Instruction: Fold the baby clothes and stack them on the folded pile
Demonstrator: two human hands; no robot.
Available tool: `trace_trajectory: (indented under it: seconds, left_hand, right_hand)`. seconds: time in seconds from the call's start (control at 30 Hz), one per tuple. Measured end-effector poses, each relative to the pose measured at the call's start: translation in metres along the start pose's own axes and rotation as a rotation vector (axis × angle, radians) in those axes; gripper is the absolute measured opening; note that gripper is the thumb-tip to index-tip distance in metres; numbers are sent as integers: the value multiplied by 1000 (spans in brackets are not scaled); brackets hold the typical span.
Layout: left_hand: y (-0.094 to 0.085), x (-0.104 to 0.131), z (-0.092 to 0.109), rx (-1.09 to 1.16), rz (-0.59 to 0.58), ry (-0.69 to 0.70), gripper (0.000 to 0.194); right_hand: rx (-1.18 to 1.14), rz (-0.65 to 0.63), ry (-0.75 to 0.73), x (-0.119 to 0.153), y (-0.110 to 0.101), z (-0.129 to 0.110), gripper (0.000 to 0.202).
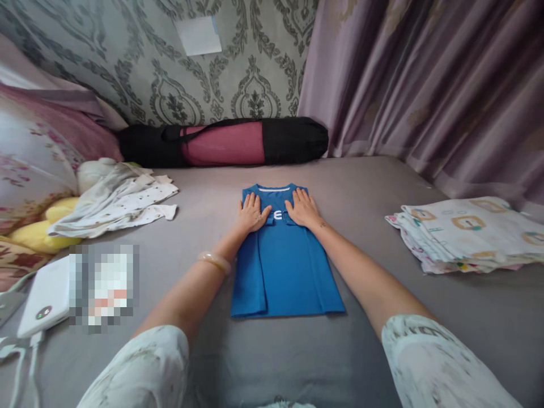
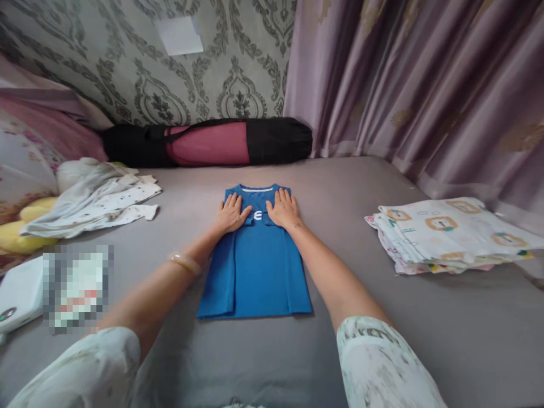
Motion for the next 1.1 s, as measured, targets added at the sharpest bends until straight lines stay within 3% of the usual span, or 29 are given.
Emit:
trace_trajectory:
  seconds: [0.1,0.17,0.3,0.4,0.5,0.77,0.93,1.1]
  left_hand:
    - [-6,1,-9,140,-37,5,71]
    - [-18,10,-18,191,18,10,66]
    - [-31,54,-27,148,74,79,59]
    - [-28,94,-15,111,53,201,55]
    - [-21,122,1,63,-5,255,56]
    - [-1,140,30,-38,-127,304,74]
    - [1,142,32,-104,-142,296,75]
    - [-12,139,25,-16,-189,264,71]
  right_hand:
    - [-28,-66,12,-2,-3,1,66]
    - [-59,-11,-42,3,-16,-8,60]
    - [-113,111,-362,39,-40,-51,35]
    - [-88,59,-538,67,-34,-79,22]
    - [4,90,-617,80,-28,-92,20]
    - [379,244,-867,94,-20,-112,27]
    - [412,211,-867,97,-16,-114,28]
    - [156,110,-625,94,-31,-86,35]
Point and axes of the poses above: each hand's wrist, its own x-axis away from the middle knuckle, its own y-axis out of the palm, z = x × y, the point moved 10 cm from there along -x, towards the middle knuckle, and after that the axes turned 8 degrees about y, right-handed, at the moved point
